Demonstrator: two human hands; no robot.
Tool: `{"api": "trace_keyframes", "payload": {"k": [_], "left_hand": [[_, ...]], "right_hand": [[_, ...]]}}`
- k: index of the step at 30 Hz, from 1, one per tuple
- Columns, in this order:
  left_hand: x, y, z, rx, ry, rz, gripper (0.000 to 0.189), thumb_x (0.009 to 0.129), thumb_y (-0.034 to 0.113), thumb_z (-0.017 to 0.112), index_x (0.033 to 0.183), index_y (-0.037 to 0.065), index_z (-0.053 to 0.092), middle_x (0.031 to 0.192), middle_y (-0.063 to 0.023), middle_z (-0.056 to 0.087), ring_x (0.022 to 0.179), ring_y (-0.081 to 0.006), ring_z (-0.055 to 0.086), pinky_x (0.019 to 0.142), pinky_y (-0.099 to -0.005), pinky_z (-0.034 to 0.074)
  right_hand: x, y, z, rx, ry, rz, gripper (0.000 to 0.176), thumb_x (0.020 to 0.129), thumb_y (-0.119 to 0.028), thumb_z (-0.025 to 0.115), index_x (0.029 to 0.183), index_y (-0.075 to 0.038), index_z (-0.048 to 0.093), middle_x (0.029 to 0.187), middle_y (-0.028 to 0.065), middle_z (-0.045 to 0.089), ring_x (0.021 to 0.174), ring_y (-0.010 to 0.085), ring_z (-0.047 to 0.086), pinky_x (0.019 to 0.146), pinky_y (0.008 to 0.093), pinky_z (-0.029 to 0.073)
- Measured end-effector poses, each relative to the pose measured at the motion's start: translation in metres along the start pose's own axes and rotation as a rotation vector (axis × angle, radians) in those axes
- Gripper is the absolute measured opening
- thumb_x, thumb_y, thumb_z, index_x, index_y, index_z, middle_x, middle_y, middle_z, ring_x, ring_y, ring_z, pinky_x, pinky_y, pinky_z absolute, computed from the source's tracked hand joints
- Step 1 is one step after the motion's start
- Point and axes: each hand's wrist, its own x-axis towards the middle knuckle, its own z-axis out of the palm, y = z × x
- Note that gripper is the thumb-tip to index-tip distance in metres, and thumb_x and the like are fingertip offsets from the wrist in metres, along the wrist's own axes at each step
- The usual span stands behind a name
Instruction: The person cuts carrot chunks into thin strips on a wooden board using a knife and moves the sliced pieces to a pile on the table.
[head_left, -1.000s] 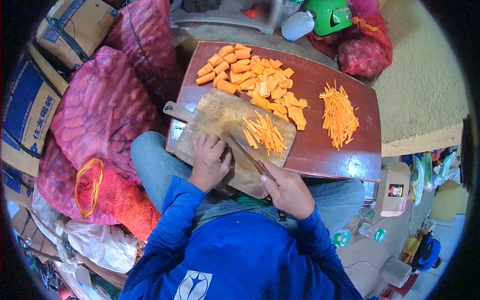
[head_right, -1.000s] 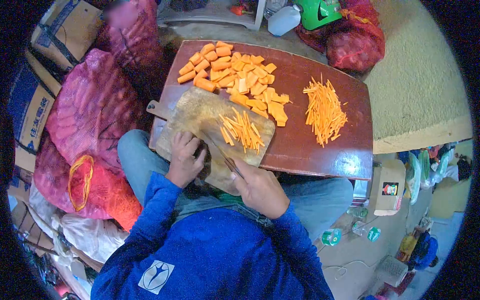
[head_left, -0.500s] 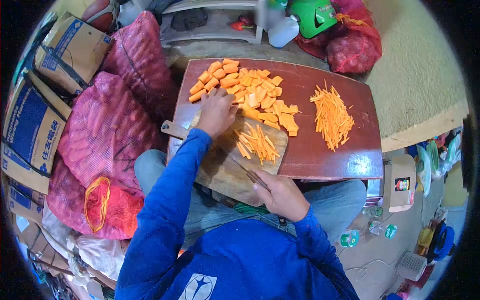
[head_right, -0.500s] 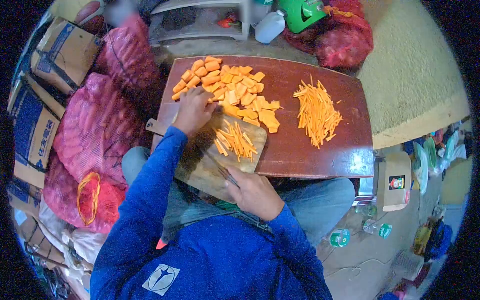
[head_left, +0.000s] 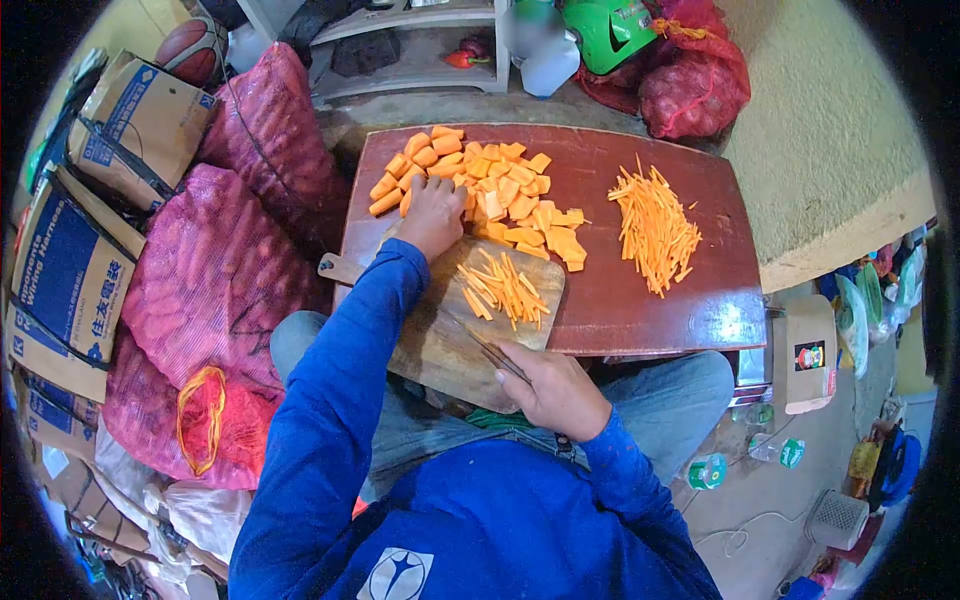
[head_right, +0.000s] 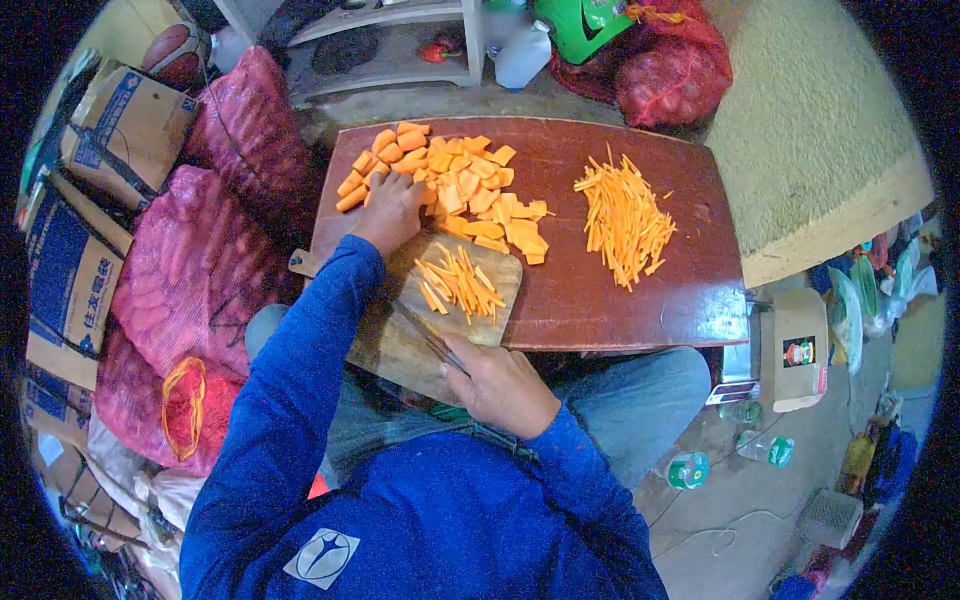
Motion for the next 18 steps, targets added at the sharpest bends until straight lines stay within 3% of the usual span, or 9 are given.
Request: {"api": "trace_keyframes", "payload": {"k": [3, 8, 10, 12, 14, 16, 18], "left_hand": [[-0.003, 0.001, -0.003, -0.053, 0.043, -0.020, 0.024, 0.079, 0.008, 0.070, 0.102, 0.005, 0.075, 0.102, -0.0138, 0.072, 0.105, -0.0334, 0.066, 0.097, -0.0497, 0.042], [-0.035, 0.014, -0.048, -0.282, 0.375, -0.088, 0.021, 0.080, 0.001, 0.072, 0.100, 0.007, 0.074, 0.095, -0.0122, 0.070, 0.096, -0.0329, 0.066, 0.093, -0.0463, 0.043], [-0.065, 0.017, -0.062, -0.283, 0.352, -0.137, 0.021, 0.081, 0.000, 0.073, 0.101, 0.007, 0.075, 0.096, -0.0118, 0.072, 0.096, -0.0338, 0.067, 0.092, -0.0473, 0.045], [-0.099, 0.035, -0.082, -0.463, 0.316, -0.330, 0.021, 0.084, 0.000, 0.072, 0.104, 0.007, 0.076, 0.100, -0.0115, 0.073, 0.099, -0.0334, 0.068, 0.091, -0.0485, 0.046], [-0.131, 0.052, -0.090, -0.449, 0.291, -0.332, 0.022, 0.083, 0.000, 0.073, 0.104, 0.007, 0.076, 0.103, -0.0114, 0.073, 0.100, -0.0338, 0.067, 0.091, -0.0482, 0.047], [-0.154, 0.067, -0.092, -0.437, 0.264, -0.332, 0.022, 0.083, 0.001, 0.073, 0.104, 0.007, 0.076, 0.107, -0.0113, 0.073, 0.101, -0.0342, 0.067, 0.091, -0.0480, 0.047], [-0.166, 0.082, -0.091, -0.553, 0.236, -0.295, 0.026, 0.080, 0.000, 0.074, 0.105, 0.007, 0.077, 0.109, -0.0112, 0.071, 0.102, -0.0351, 0.066, 0.091, -0.0466, 0.047]], "right_hand": [[0.001, -0.002, -0.002, 0.017, 0.007, -0.001, 0.044, 0.104, -0.023, 0.066, 0.138, 0.005, 0.063, 0.102, 0.0318, 0.073, 0.092, 0.0515, 0.071, 0.080, 0.0553, 0.058], [-0.003, -0.001, -0.009, 0.081, 0.011, 0.051, 0.042, 0.104, -0.017, 0.065, 0.140, 0.005, 0.063, 0.104, 0.0308, 0.074, 0.093, 0.0495, 0.073, 0.081, 0.0500, 0.058], [-0.006, -0.001, -0.014, 0.123, 0.026, 0.060, 0.042, 0.104, -0.016, 0.065, 0.140, 0.005, 0.063, 0.104, 0.0302, 0.074, 0.094, 0.0484, 0.074, 0.082, 0.0477, 0.058], [-0.009, -0.005, -0.024, 0.218, -0.064, 0.161, 0.040, 0.105, -0.014, 0.064, 0.140, 0.004, 0.064, 0.105, 0.0295, 0.074, 0.095, 0.0455, 0.075, 0.083, 0.0445, 0.058], [-0.010, -0.002, -0.027, 0.212, -0.062, 0.193, 0.037, 0.105, -0.014, 0.064, 0.138, 0.004, 0.065, 0.105, 0.0289, 0.075, 0.096, 0.0433, 0.077, 0.084, 0.0439, 0.058], [-0.005, 0.001, -0.032, 0.163, -0.041, 0.134, 0.037, 0.106, -0.017, 0.062, 0.137, 0.002, 0.063, 0.099, 0.0333, 0.070, 0.094, 0.0528, 0.071, 0.080, 0.0522, 0.056], [0.003, 0.005, -0.033, 0.137, -0.005, 0.120, 0.036, 0.106, -0.017, 0.062, 0.136, 0.003, 0.064, 0.099, 0.0336, 0.070, 0.094, 0.0513, 0.072, 0.079, 0.0511, 0.057]]}}
